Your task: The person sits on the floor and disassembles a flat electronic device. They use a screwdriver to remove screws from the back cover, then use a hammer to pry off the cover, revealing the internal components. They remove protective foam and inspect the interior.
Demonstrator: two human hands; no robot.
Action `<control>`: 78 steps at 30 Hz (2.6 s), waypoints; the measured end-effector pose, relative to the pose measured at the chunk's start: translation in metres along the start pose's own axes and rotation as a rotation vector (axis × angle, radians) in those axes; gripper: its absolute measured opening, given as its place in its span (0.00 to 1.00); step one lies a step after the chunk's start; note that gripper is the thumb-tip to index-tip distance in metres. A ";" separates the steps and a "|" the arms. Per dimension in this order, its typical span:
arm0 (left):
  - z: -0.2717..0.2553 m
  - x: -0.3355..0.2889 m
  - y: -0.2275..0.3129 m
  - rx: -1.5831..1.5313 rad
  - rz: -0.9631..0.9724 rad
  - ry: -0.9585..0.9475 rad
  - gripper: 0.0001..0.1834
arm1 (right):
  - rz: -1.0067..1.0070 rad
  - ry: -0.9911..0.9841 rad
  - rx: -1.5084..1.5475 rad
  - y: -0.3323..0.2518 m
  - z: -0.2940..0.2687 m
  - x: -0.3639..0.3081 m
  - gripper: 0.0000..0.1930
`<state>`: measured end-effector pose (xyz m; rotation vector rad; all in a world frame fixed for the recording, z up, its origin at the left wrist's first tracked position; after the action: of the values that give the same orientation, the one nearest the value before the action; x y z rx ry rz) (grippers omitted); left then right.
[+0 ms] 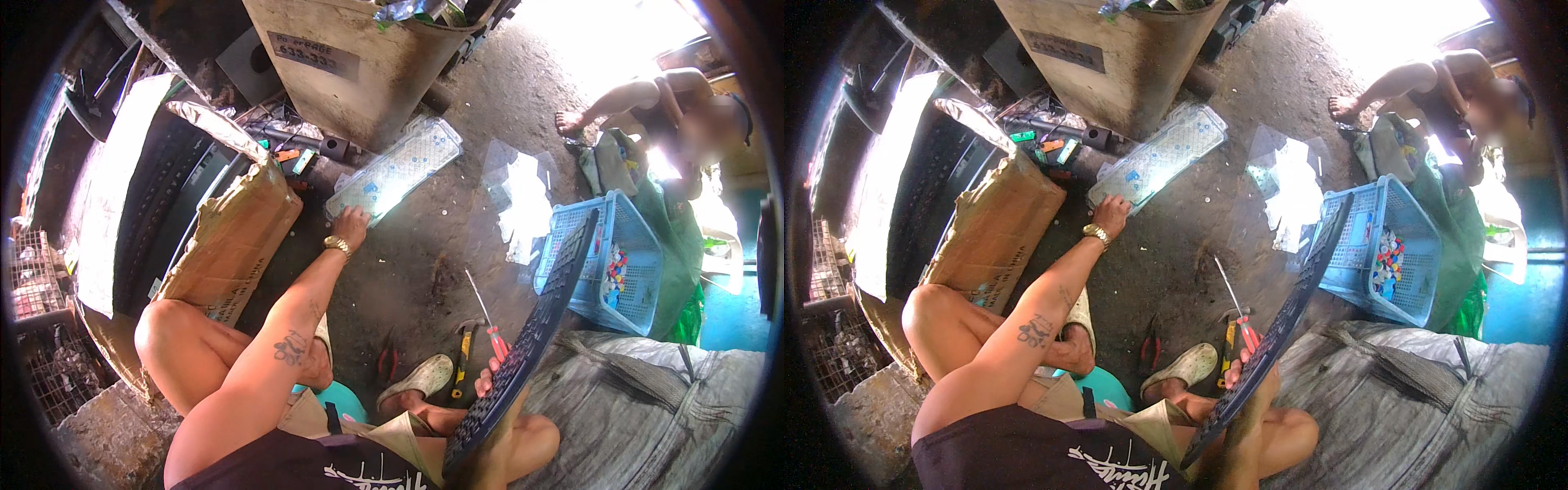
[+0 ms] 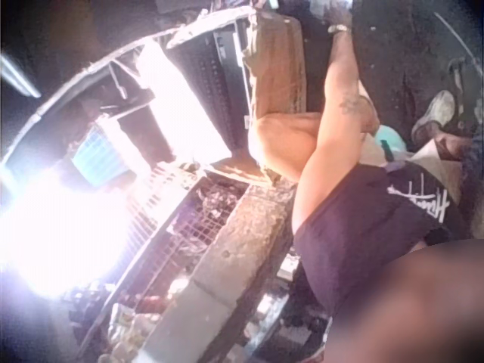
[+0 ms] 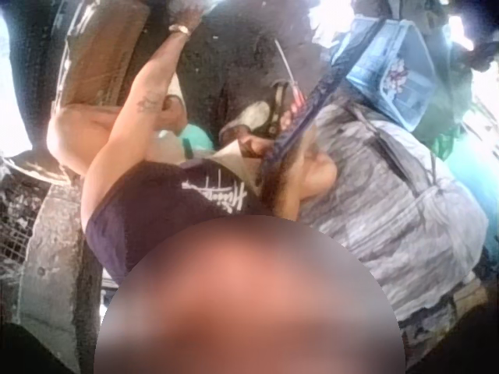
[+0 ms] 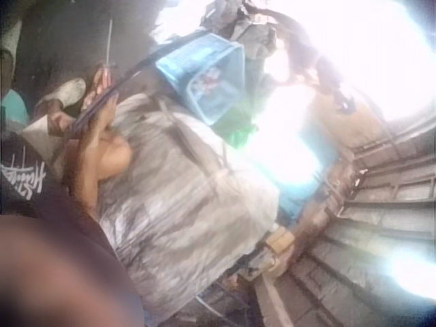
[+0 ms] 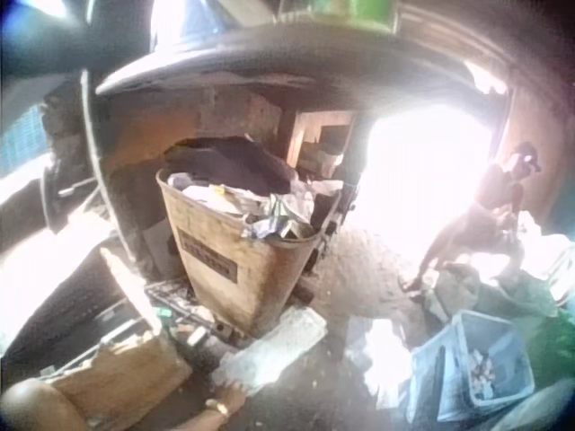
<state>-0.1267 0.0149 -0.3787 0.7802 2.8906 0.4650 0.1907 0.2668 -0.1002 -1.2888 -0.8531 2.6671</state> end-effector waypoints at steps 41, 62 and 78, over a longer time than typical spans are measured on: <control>-0.017 -0.076 -0.077 -0.346 -0.466 0.244 0.05 | -0.153 0.027 -0.109 0.008 0.023 -0.003 0.13; -0.286 -0.173 0.207 -2.178 -0.313 -0.221 0.45 | -0.712 0.056 -0.595 0.027 0.074 -0.071 0.17; -0.265 -0.233 0.163 -2.351 -0.538 0.095 0.39 | -1.054 -0.276 -1.479 0.048 0.138 -0.200 0.14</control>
<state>0.1026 -0.0392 -0.0693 -0.4444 0.6942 2.5021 0.2265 0.1067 0.0852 -0.1273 -2.6876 1.1286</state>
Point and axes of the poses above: each hand's wrist, its own x-axis towards the middle knuckle, its own z-axis out of the palm, y = z × x, the point moved 2 cm from there along x, towards the middle knuckle, and after that the axes turned 6 degrees about z, right-handed, at the moved point
